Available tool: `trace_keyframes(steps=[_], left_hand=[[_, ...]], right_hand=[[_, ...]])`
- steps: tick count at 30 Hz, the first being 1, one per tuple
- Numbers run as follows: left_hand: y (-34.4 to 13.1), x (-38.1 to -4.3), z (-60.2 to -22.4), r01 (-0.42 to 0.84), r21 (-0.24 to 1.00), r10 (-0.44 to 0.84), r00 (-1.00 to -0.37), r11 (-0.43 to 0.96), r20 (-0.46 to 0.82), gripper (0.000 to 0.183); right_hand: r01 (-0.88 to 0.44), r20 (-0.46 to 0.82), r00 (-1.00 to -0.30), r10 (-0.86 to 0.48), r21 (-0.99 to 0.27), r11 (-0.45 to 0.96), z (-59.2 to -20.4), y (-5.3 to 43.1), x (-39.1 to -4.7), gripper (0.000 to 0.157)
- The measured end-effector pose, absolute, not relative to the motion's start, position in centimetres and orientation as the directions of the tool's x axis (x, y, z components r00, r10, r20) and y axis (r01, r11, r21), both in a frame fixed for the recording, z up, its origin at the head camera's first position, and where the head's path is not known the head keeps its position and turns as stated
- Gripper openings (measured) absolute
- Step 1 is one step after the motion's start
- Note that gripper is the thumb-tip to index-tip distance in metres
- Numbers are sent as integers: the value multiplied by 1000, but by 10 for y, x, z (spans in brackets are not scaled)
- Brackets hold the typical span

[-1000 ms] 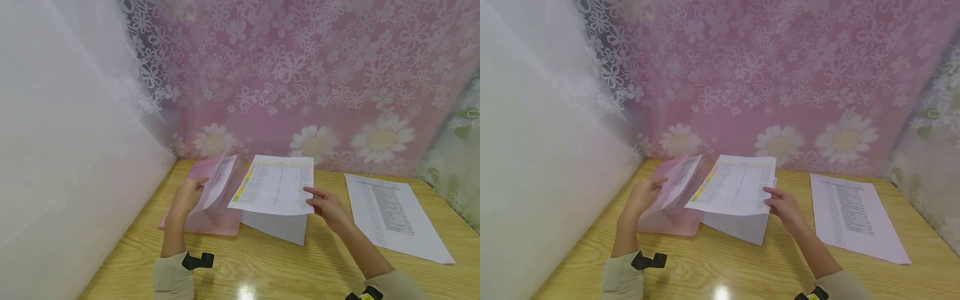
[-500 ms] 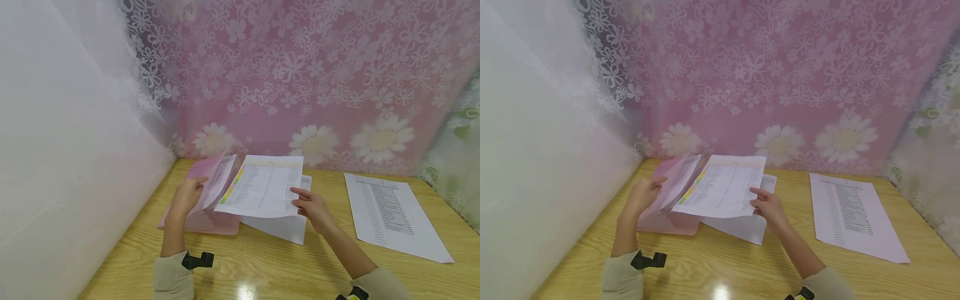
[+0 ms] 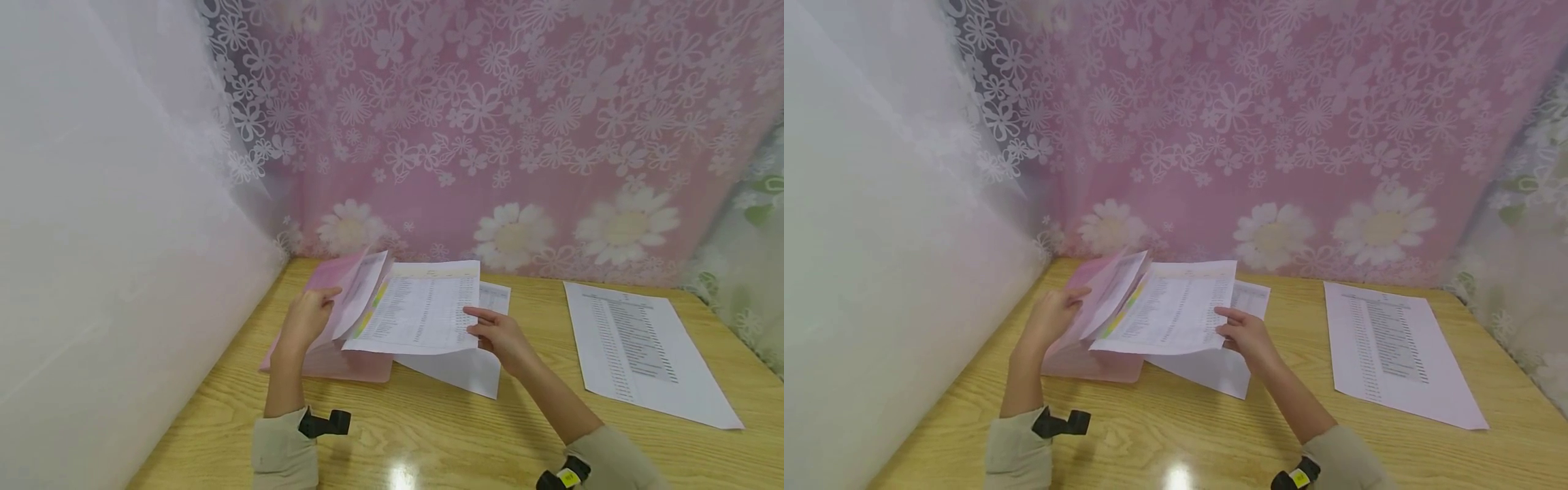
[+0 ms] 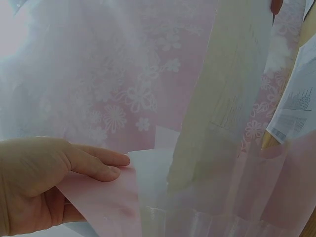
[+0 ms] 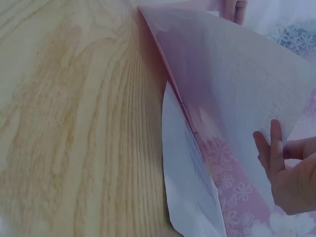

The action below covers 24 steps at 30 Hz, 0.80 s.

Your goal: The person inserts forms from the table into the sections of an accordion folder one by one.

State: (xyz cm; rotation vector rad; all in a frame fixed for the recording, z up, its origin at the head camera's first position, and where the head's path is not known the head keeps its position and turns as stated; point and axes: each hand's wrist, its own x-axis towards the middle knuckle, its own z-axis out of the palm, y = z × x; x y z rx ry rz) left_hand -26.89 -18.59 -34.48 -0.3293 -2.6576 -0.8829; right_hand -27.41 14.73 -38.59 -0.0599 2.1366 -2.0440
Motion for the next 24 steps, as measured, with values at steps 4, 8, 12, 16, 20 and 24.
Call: trace_keyframes(steps=[4,8,12,16,20,24], left_hand=[[-185,-268,-344,307,540,111,-924,784,366,29],[-185,-267,-344,303,543,107,-926,784,362,29],[-185,-267,-344,303,534,110,-925,789,362,29],[-185,-267,-345,302,535,114,-928,789,356,29],[-185,-267,-344,303,543,115,-928,783,354,29],[-185,-267,-344,311,533,114,-922,787,369,29]], right_hand=[[105,-117,-976,-184,-992,73,-386,146,-280,47],[110,-126,-974,-188,-990,93,-387,144,-286,47],[123,-138,-971,-193,-988,89,-387,142,-292,47],[122,-137,-968,-211,-989,84,-387,141,-299,48],[120,-134,-966,-223,-990,74,-387,140,-304,48],[123,-136,-966,-222,-990,71,-388,138,-308,48]])
